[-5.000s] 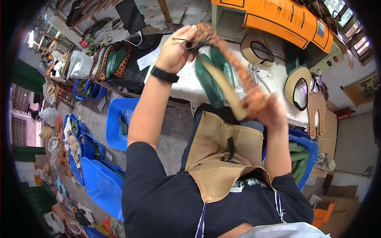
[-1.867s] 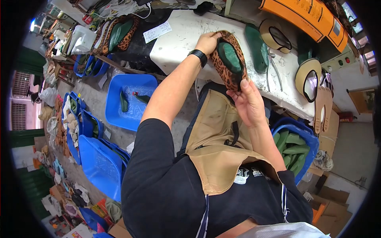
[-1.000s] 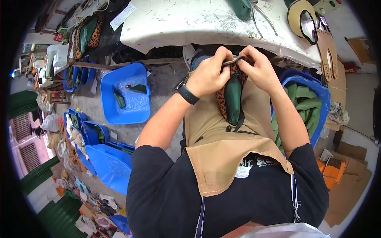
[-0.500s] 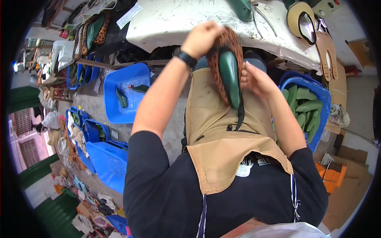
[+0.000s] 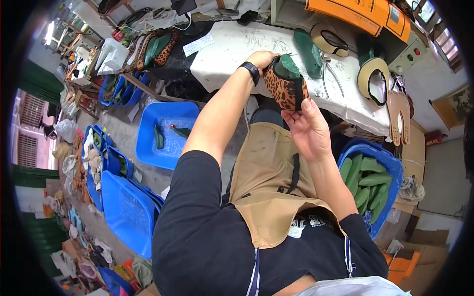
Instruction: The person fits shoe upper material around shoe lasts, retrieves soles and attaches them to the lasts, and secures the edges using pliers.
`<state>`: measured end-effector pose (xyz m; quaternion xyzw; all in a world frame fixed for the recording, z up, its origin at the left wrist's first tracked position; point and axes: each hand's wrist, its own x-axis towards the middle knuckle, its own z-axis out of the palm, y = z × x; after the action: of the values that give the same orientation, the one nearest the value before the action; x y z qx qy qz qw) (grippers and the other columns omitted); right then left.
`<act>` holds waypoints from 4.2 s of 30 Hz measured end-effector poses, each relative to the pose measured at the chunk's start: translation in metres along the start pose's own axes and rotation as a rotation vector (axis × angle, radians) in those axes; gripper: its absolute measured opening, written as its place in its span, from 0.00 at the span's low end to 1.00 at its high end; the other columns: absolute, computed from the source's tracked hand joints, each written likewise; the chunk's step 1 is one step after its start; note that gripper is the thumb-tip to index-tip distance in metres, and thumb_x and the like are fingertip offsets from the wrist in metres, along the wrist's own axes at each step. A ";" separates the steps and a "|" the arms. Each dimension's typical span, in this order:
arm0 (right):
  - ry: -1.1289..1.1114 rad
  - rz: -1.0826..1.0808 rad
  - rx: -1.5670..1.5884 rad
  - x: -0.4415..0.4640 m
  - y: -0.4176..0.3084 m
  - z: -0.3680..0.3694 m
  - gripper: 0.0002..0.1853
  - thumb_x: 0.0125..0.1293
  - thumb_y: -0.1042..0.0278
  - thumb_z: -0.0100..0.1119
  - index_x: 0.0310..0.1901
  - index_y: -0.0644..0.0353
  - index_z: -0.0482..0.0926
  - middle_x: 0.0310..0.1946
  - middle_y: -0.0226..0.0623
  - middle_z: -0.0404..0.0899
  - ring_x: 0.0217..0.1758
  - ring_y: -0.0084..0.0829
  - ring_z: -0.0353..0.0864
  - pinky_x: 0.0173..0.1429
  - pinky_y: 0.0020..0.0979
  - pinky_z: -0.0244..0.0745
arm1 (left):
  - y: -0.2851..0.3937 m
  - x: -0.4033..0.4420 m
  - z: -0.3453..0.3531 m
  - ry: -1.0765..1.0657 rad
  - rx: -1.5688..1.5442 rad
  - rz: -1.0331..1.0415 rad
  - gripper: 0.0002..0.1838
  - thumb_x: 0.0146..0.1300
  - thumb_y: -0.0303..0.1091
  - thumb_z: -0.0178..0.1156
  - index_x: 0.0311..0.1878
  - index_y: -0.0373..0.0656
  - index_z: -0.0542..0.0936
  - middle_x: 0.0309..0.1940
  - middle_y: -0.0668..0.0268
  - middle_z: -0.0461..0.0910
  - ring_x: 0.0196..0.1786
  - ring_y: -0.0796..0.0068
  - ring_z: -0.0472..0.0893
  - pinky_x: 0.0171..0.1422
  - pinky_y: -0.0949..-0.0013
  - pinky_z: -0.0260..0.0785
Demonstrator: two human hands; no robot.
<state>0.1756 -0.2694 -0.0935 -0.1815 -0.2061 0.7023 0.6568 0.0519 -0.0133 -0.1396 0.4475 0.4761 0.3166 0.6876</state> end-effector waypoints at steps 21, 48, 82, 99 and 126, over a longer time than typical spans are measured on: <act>-0.144 -0.061 -0.146 -0.084 -0.123 -0.033 0.18 0.76 0.62 0.63 0.59 0.65 0.80 0.47 0.43 0.88 0.46 0.35 0.88 0.53 0.33 0.85 | 0.169 -0.247 0.124 -0.935 0.170 0.982 0.07 0.72 0.32 0.68 0.46 0.38 0.89 0.37 0.67 0.88 0.36 0.80 0.83 0.42 0.78 0.77; 0.036 0.227 -1.145 0.008 -0.011 -0.088 0.18 0.66 0.65 0.70 0.53 0.69 0.84 0.40 0.37 0.88 0.40 0.28 0.82 0.47 0.28 0.80 | -0.121 -0.145 0.028 -0.186 0.035 0.282 0.11 0.70 0.33 0.67 0.48 0.35 0.86 0.37 0.69 0.85 0.36 0.82 0.77 0.42 0.77 0.73; 0.156 -1.074 -1.573 0.302 -0.185 0.139 0.22 0.79 0.58 0.54 0.64 0.64 0.83 0.45 0.40 0.91 0.41 0.33 0.86 0.47 0.30 0.79 | -0.100 -0.143 0.039 -0.282 0.103 0.182 0.15 0.72 0.37 0.66 0.55 0.37 0.83 0.44 0.70 0.85 0.43 0.80 0.76 0.52 0.77 0.71; 0.072 -0.612 -2.093 0.330 -0.164 0.099 0.29 0.70 0.61 0.58 0.71 0.57 0.74 0.40 0.42 0.90 0.38 0.49 0.87 0.45 0.42 0.80 | -0.120 -0.133 0.040 -0.250 0.081 0.230 0.14 0.74 0.36 0.66 0.54 0.37 0.83 0.44 0.68 0.86 0.41 0.79 0.78 0.51 0.77 0.72; 0.643 -1.497 -1.664 0.189 -0.423 0.182 0.21 0.73 0.71 0.52 0.66 0.59 0.75 0.47 0.43 0.84 0.43 0.37 0.83 0.48 0.38 0.79 | -0.129 -0.122 0.041 -0.258 0.074 0.261 0.12 0.73 0.34 0.65 0.53 0.37 0.83 0.43 0.66 0.87 0.41 0.78 0.79 0.50 0.76 0.74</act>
<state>0.4251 -0.0676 0.2876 -0.5593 -0.4829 -0.2913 0.6076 0.0492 -0.1826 -0.2062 0.5672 0.3333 0.3255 0.6792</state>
